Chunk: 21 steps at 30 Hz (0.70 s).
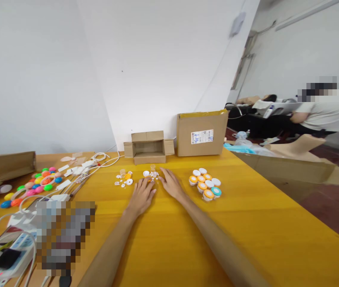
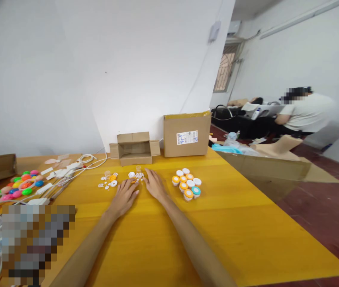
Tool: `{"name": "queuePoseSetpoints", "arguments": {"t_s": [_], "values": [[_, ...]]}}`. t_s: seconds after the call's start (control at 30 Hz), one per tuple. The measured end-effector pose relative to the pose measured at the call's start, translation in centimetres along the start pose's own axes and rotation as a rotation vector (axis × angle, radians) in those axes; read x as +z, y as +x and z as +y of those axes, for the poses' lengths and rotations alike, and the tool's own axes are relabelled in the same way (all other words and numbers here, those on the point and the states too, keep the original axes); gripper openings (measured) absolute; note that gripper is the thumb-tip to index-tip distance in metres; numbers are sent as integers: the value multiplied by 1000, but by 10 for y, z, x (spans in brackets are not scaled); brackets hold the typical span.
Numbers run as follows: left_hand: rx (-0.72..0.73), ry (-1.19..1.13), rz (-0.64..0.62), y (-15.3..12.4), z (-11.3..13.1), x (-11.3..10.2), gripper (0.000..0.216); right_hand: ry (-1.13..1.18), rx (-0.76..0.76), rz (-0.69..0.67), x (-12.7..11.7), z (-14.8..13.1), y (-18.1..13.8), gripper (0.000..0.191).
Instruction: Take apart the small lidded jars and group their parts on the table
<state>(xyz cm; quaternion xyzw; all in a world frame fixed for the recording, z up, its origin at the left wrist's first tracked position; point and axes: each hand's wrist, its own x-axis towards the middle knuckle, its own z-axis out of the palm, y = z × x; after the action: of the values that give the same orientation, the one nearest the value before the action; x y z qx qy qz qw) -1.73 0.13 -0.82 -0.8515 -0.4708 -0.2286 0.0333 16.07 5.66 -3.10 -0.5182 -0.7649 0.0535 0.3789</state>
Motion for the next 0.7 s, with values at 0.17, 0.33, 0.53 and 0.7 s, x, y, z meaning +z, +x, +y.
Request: {"name": "queuePoseSetpoints", "arguments": {"t_s": [0.17,0.33,0.53,0.7], "values": [[24,-30,46,-2,0,-1,32,-384,-98,-2,-24,-13,-36,39],[18,-36,45,-2,0,-2,33,-666,-179,54,-59,-10,-42,35],[4,-43,-1,-4,1,-2,37,-823,-11,155,-82,24,-37,39],[2,-40,-46,-6,-2,2,40,-864,38,63,-87,45,-44,37]]}}
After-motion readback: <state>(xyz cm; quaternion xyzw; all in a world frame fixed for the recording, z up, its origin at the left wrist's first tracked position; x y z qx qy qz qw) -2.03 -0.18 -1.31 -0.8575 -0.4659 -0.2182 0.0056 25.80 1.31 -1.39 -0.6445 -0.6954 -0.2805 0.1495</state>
